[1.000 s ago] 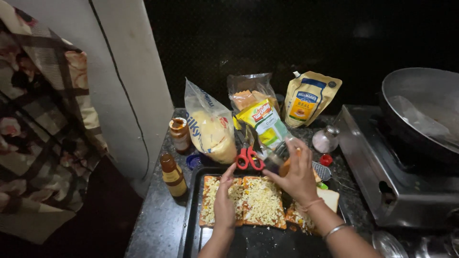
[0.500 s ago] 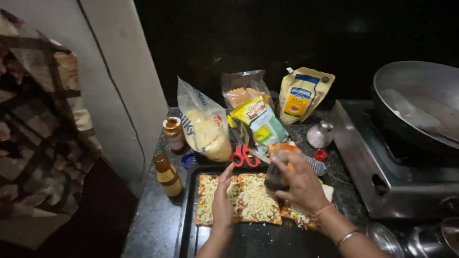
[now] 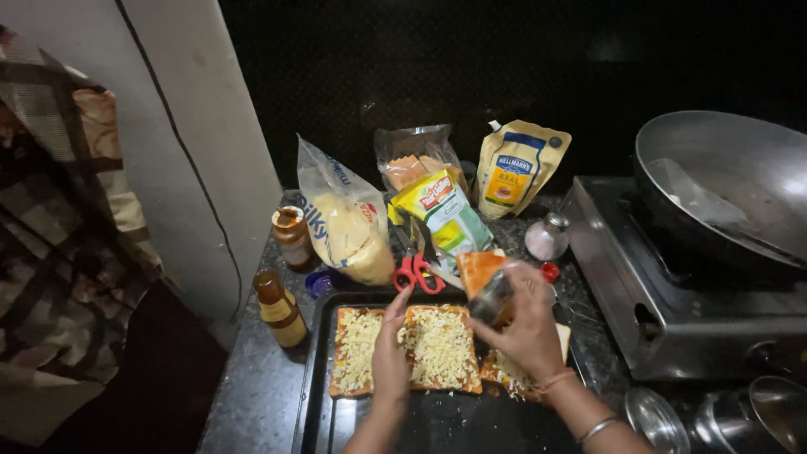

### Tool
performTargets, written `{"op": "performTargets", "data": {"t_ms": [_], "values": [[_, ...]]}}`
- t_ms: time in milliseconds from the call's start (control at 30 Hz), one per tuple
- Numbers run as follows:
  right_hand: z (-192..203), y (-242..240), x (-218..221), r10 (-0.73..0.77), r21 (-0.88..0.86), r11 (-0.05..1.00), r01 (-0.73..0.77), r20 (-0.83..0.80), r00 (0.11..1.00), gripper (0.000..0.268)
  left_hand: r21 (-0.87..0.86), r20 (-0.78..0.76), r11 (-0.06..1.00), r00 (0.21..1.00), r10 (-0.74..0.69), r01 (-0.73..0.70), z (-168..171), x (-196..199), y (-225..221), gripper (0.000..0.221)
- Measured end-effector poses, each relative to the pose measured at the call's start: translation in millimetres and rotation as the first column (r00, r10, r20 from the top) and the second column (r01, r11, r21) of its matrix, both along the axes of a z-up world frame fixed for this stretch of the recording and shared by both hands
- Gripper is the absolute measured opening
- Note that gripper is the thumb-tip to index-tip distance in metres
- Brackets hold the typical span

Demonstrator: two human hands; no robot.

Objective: Assembling and seasoning bread slices with cheese and sauce on a baking tray.

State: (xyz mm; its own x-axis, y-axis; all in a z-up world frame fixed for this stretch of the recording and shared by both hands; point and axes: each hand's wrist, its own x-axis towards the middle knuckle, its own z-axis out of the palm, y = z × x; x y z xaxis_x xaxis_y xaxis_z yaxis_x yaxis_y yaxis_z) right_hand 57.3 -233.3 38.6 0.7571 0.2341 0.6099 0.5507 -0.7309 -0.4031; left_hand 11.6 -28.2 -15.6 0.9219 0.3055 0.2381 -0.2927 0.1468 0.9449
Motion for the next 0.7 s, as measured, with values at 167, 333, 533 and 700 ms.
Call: {"op": "performTargets", "data": {"t_ms": [167, 333, 533, 700], "values": [[5, -8, -3, 0.097, -0.022, 0.995, -0.096, 0.073, 0.993, 0.104, -0.084, -0.005, 0.996, 1.0, -0.017, 0.016, 11, -1, -9, 0.057], [2, -52, 4, -0.284, 0.135, 0.948, 0.288, -0.048, 0.958, 0.115, -0.109, -0.03, 0.994, 0.999, -0.028, 0.024, 13, -4, -10, 0.057], [0, -79, -13, -0.201, -0.232, 0.949, 0.214, 0.08, 0.976, 0.113, -0.155, -0.066, 0.988, 0.997, -0.031, 0.02, 14, -3, -15, 0.056], [-14, -91, -10, -0.077, -0.197, 0.978, 0.076, -0.002, 0.997, 0.101, -0.11, -0.085, 0.994, 0.996, -0.034, 0.025, 9, 0, -19, 0.056]]}}
